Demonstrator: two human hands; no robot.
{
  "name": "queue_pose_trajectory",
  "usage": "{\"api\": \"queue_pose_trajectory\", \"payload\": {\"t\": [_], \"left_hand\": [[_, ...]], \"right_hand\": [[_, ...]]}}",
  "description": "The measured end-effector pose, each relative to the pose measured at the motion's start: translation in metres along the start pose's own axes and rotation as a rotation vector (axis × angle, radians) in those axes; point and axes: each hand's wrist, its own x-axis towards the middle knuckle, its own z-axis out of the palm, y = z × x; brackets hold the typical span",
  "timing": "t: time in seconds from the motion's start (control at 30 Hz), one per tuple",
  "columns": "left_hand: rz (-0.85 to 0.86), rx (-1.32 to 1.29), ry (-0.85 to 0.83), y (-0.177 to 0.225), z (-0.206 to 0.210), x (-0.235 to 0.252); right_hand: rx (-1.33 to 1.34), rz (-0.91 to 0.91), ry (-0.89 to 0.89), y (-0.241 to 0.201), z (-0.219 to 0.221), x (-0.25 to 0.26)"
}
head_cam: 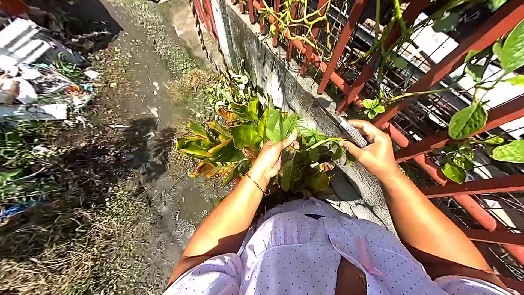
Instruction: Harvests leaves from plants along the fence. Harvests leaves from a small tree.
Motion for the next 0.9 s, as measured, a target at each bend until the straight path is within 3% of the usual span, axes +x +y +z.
{"api": "queue_pose_trajectory", "payload": {"t": [0.2,0.43,0.57,0.73,0.9], "left_hand": [[0.112,-0.147,0.017,-0.006,-0.006,0.014],[0.343,0.161,-0.083,-0.029,0.014,0.021],[0.301,0.160,-0.130,-0.045,0.036,0.020],[0.327,0.373,-0.158,-0.051,0.042,0.021],[0.232,0.261,-0.097,-0.058,0.053,0.025]], "right_hand": [[-0.007,0.185,0.218,0.007,-0.002,-0.008],[0.164,0.413,0.231,0.007,0.042,-0.032],[0.203,0.572,0.168,-0.002,0.057,-0.032],[0.244,0.596,0.150,0.000,0.055,-0.042],[0.266,0.609,0.179,0.000,0.056,-0.056]]}}
